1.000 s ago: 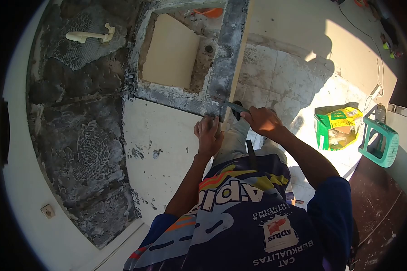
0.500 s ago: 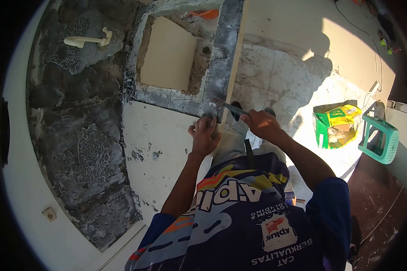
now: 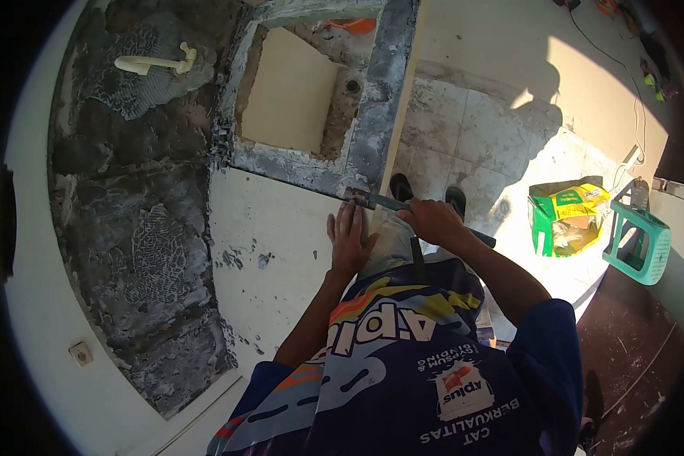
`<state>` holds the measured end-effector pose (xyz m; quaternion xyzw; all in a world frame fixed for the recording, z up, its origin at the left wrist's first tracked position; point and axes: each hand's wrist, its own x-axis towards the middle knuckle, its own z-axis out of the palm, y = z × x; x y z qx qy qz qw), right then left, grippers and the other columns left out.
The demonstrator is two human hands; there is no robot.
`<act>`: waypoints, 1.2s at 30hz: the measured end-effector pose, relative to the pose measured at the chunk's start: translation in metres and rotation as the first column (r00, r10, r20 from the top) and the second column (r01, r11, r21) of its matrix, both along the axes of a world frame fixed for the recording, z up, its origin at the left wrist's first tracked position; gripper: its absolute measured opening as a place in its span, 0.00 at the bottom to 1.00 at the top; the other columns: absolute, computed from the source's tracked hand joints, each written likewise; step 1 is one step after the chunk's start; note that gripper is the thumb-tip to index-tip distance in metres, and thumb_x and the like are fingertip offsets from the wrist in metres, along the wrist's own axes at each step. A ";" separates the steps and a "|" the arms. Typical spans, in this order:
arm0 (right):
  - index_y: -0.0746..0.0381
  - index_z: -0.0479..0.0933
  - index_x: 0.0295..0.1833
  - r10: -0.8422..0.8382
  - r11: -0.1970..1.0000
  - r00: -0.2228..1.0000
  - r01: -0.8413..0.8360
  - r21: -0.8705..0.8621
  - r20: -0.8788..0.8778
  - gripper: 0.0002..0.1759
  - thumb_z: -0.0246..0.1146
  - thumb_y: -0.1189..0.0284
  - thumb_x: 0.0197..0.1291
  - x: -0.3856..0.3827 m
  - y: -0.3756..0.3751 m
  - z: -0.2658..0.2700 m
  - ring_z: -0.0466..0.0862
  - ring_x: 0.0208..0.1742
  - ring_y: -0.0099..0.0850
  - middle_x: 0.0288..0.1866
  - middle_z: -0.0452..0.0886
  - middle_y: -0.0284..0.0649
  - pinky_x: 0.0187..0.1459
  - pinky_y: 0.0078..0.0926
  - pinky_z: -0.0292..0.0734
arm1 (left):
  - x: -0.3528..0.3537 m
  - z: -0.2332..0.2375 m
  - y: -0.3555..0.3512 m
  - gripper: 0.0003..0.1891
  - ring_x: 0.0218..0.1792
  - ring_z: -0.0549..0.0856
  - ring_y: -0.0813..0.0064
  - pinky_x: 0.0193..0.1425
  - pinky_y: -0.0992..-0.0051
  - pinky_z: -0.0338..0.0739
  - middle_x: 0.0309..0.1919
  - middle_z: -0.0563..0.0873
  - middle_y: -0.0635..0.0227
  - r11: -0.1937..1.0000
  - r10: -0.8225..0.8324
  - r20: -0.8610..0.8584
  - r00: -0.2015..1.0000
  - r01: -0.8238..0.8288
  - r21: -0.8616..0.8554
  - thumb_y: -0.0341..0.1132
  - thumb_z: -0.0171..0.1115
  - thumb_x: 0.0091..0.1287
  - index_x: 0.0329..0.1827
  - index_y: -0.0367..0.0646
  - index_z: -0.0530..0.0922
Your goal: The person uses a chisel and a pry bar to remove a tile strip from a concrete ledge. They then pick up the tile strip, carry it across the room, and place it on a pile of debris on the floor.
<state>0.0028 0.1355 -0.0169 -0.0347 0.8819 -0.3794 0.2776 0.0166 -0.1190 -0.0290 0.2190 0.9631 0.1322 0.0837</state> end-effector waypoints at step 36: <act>0.62 0.72 0.41 -0.144 0.975 0.958 0.180 0.129 -0.250 0.19 0.67 0.57 0.63 0.044 0.041 0.005 0.86 0.37 0.46 0.35 0.81 0.42 0.33 0.45 0.80 | -0.046 0.026 0.007 0.30 0.64 0.74 0.57 0.65 0.53 0.62 0.59 0.75 0.58 0.971 -0.220 0.059 0.974 0.225 -0.084 0.47 0.70 0.56 0.59 0.41 0.74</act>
